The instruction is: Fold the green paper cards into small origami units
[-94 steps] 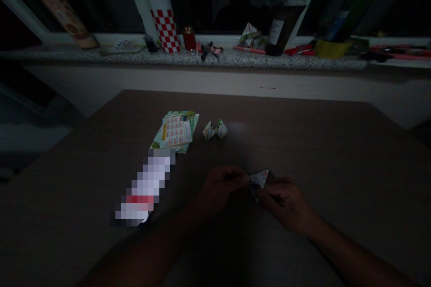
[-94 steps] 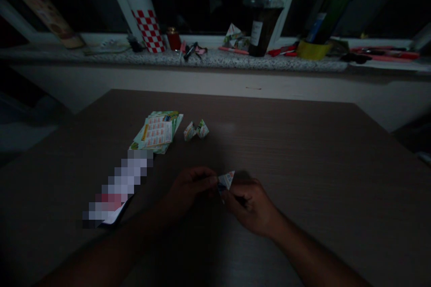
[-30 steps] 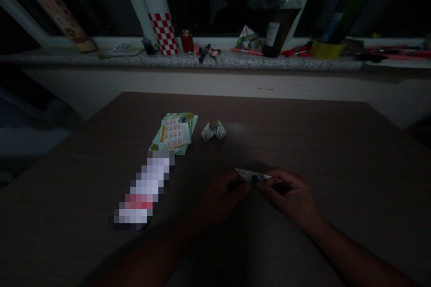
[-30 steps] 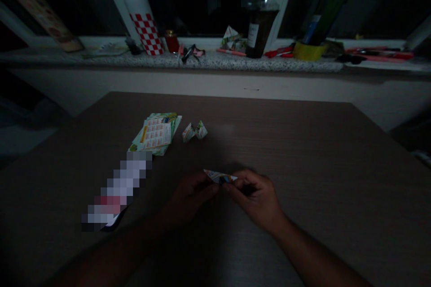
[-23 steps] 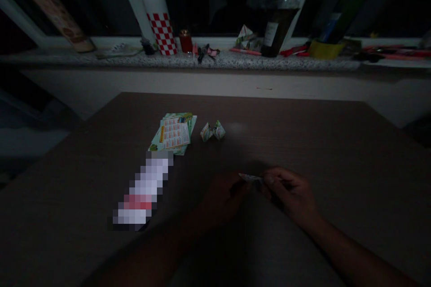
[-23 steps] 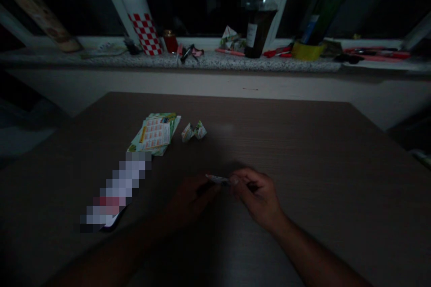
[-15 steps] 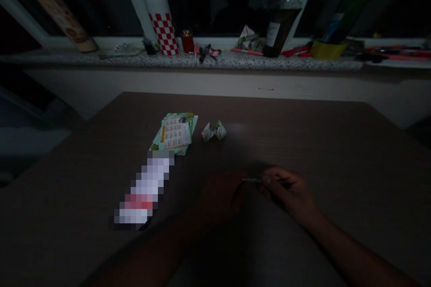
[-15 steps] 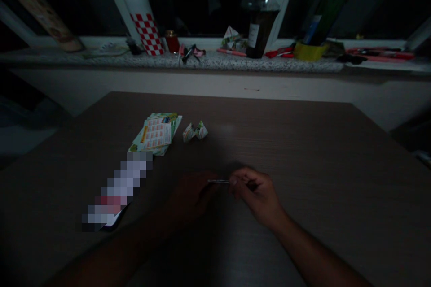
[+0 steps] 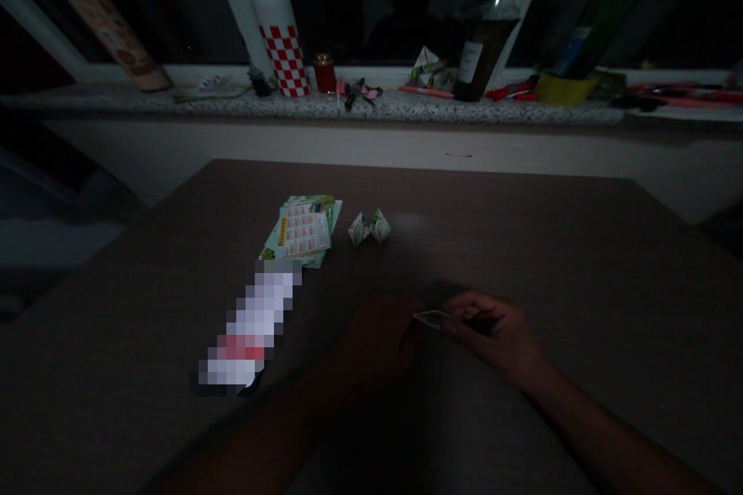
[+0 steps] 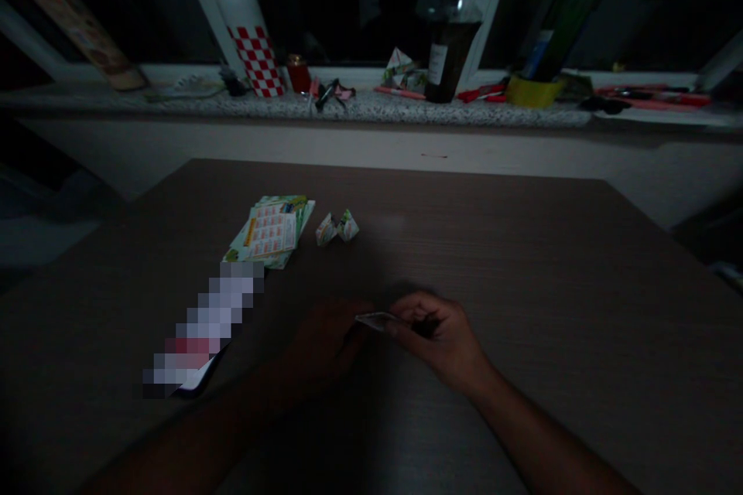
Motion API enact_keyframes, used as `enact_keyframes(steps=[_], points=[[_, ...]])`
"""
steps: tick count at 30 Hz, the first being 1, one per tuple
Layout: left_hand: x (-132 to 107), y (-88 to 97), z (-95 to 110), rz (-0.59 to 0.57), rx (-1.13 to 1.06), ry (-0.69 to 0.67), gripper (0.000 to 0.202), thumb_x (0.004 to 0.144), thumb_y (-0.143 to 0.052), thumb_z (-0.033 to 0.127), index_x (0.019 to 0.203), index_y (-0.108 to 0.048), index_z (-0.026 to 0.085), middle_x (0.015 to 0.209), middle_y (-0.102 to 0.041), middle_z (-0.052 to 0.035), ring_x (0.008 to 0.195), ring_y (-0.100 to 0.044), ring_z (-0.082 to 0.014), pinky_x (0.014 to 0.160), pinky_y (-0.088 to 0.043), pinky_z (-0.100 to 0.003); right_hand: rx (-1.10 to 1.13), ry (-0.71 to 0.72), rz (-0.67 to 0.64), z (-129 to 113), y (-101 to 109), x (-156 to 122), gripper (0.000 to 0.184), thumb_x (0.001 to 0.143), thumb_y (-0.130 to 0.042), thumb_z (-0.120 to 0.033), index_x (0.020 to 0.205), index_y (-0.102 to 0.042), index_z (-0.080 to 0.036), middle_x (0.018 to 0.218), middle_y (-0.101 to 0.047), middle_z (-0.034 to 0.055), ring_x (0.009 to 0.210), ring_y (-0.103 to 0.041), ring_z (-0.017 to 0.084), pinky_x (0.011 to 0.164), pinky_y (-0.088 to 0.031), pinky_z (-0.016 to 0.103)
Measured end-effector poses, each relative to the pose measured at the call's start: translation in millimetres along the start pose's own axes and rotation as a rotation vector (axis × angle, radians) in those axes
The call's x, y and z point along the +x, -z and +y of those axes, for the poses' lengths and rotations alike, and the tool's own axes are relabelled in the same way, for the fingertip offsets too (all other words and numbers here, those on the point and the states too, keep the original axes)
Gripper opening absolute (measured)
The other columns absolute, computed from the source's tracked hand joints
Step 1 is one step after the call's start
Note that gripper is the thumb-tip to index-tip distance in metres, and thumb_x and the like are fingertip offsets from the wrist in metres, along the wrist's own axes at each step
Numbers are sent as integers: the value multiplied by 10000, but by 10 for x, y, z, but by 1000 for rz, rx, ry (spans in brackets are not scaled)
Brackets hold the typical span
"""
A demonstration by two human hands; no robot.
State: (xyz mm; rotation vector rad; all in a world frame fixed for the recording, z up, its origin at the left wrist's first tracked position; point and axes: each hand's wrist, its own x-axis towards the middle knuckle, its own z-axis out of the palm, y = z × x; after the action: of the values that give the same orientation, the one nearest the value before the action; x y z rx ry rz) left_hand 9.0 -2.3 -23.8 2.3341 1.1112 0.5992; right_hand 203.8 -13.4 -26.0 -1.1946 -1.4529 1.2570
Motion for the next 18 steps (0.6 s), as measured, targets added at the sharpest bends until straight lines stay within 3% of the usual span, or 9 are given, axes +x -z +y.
enact_keyframes(steps=[6, 11, 18], points=[[13, 1, 4, -4, 28, -67, 233, 856, -459, 173, 1051, -584, 145, 983, -673, -114, 864, -620, -238, 760, -443, -344, 30, -12, -117, 1, 20, -9, 214, 783, -674, -366, 809, -649, -155, 636, -591, 4, 557, -516, 103, 505, -394, 209], [23, -6, 50, 4, 60, -83, 228, 926, -403, 240, 984, -608, 159, 872, -670, -88, 775, -604, -198, 716, -426, -302, 58, 3, -82, 18, 31, 7, 277, 795, -636, -435, 766, -625, -159, 591, -563, -3, 521, -496, 109, 492, -374, 221], [14, 18, 34, 15, -4, -112, 272, 950, -420, 313, 1023, -659, 204, 878, -709, -52, 791, -636, -185, 729, -426, -276, 89, 53, -104, 6, 40, 12, 312, 742, -687, -471, 739, -615, -168, 620, -590, 8, 554, -534, 122, 522, -414, 225]])
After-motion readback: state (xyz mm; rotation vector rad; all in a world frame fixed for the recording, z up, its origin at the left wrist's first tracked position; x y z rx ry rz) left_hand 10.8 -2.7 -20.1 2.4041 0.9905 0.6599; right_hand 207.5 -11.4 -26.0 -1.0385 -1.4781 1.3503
